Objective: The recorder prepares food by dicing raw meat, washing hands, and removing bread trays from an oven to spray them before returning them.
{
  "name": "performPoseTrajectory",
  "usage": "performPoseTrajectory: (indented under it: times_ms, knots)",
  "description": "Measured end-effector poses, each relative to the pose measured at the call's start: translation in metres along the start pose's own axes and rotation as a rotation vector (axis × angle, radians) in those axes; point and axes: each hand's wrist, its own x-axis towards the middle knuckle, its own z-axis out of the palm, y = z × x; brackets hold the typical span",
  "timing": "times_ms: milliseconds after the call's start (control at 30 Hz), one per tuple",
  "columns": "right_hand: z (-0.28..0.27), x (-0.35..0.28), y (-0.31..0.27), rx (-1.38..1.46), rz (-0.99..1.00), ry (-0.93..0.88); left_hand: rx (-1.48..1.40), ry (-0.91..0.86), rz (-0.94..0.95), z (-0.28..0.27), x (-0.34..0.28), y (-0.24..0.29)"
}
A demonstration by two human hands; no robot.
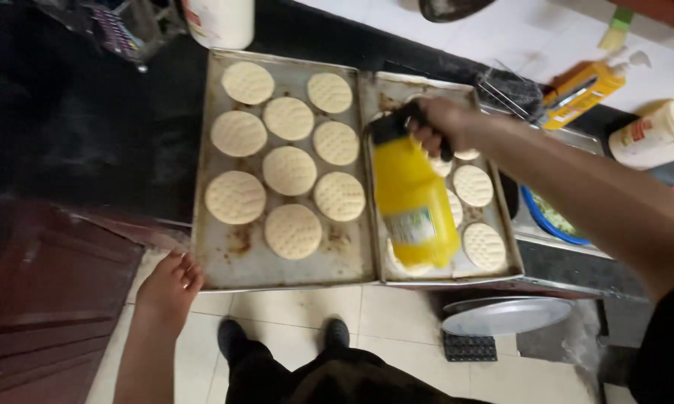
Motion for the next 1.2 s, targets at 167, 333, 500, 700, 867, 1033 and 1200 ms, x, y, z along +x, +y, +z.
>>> performPoseTrajectory:
  times_ms: [167,333,500,700,867,1033,1200]
  knots:
    - [0.038,-0.027,-0.071,0.082,-0.188,0.134,0.074,0.166,-0.025,-0.056,-0.006,0.047]
    - [0.067,-0.023,-0.058,-0.102,-0.080,0.089,0.172,0.220,-0.076,-0.075,0.015,0.073]
    - [0.133,-0.025,-0.021,-0.137,0.255,-0.115,0.132,0.179,-0.113,-0.053,0.012,0.096]
    - [0.176,0.032,-0.079,-0.173,0.234,-0.188,0.138,0.154,-0.102,-0.029,0.010,0.118]
    - [0.192,0.027,-0.159,-0.072,-0.073,0.027,0.112,0.125,-0.099,-0.036,0.019,0.119]
    - [0.209,0.023,-0.168,-0.273,-0.220,0.067,0.094,0.205,-0.122,-0.054,0.012,0.129]
    - [0.233,0.022,-0.119,-0.386,0.148,-0.339,0.043,0.274,-0.144,-0.105,0.023,0.122]
